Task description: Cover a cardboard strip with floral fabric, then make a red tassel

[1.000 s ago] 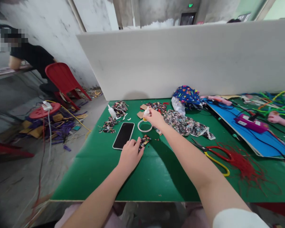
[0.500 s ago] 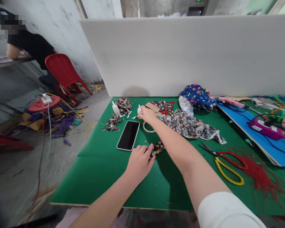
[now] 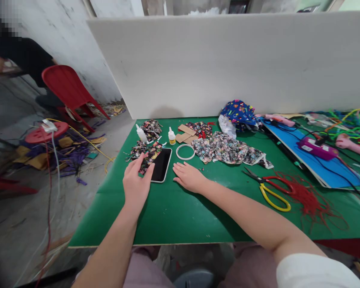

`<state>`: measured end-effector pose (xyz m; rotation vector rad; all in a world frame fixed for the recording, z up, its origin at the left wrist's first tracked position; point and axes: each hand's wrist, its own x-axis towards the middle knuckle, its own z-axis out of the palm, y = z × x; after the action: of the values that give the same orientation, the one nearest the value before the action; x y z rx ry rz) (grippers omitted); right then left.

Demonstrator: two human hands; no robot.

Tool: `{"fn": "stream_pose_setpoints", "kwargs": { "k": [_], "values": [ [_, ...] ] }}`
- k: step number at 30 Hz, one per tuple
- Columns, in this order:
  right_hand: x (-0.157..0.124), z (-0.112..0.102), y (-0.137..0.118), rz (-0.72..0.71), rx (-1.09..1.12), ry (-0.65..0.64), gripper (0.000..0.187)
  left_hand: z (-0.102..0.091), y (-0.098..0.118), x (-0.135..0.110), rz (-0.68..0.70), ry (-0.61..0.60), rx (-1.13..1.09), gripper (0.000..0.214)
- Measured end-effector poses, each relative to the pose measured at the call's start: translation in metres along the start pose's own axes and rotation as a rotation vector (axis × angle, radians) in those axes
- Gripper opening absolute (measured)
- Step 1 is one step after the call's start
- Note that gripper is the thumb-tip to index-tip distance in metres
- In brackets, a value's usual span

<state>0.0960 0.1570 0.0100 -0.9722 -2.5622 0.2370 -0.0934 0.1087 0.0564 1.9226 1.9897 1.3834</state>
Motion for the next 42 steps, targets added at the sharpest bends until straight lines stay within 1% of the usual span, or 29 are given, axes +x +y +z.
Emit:
{"fn": "stream_pose_setpoints", "kwargs": {
  "k": [2,3,6,8,9,10,12,15,19,21,22,24,26,28,30,33,36,39,42],
  "values": [
    [-0.012,0.004,-0.004,-0.015,-0.074,-0.032,0.041,0.0,-0.001,0.0,-0.003,-0.005,0.0,0.045],
    [-0.019,0.003,-0.005,-0.007,-0.097,-0.027,0.041,0.001,-0.001,0.0,0.0,-0.008,-0.001,0.045],
    [-0.045,-0.009,0.001,0.052,-0.101,0.034,0.036,0.0,-0.001,0.0,0.007,-0.009,-0.018,0.045],
    [-0.06,-0.018,0.008,0.136,-0.06,0.089,0.033,0.0,0.0,-0.001,0.007,-0.005,-0.031,0.046],
    [-0.066,-0.022,0.012,0.2,-0.033,0.126,0.033,0.0,0.001,-0.001,0.009,-0.004,-0.034,0.046],
    [-0.07,-0.024,0.016,0.268,-0.011,0.166,0.034,0.0,0.001,-0.001,0.012,-0.004,-0.035,0.045],
    [-0.072,-0.025,0.02,0.342,0.01,0.203,0.038,0.002,0.003,-0.003,0.026,-0.009,-0.032,0.045],
    [-0.066,-0.016,0.013,0.331,0.029,0.17,0.04,0.006,0.006,-0.007,0.045,-0.042,-0.025,0.045],
    [-0.057,-0.002,-0.015,0.272,0.076,0.119,0.039,0.012,0.008,-0.011,0.083,-0.102,-0.024,0.044],
    [-0.059,-0.001,-0.025,0.233,0.139,0.093,0.037,0.017,0.009,-0.012,0.113,-0.139,-0.011,0.043],
    [-0.062,-0.003,-0.026,0.232,0.181,0.091,0.036,0.019,0.01,-0.013,0.133,-0.172,0.012,0.042],
    [-0.071,-0.011,-0.019,0.314,0.218,0.145,0.033,0.026,0.011,-0.013,0.176,-0.263,0.077,0.041],
    [-0.083,-0.021,-0.001,0.448,0.174,0.242,0.036,0.035,0.013,-0.014,0.217,-0.354,0.138,0.04],
    [-0.094,-0.031,0.018,0.568,0.121,0.317,0.039,0.042,0.016,-0.014,0.251,-0.417,0.167,0.038],
    [-0.101,-0.036,0.03,0.624,0.085,0.335,0.039,0.049,0.018,-0.015,0.282,-0.462,0.184,0.037],
    [-0.098,-0.034,0.032,0.588,0.07,0.279,0.037,0.055,0.021,-0.013,0.322,-0.509,0.22,0.037],
    [-0.082,-0.025,0.027,0.509,0.064,0.207,0.04,0.06,0.022,-0.009,0.355,-0.534,0.259,0.038],
    [-0.069,-0.016,0.023,0.463,0.042,0.168,0.044,0.065,0.023,-0.005,0.399,-0.565,0.29,0.039],
    [-0.073,-0.011,0.015,0.406,0.035,0.134,0.048,0.071,0.025,-0.001,0.439,-0.591,0.301,0.039]
  ]
}}
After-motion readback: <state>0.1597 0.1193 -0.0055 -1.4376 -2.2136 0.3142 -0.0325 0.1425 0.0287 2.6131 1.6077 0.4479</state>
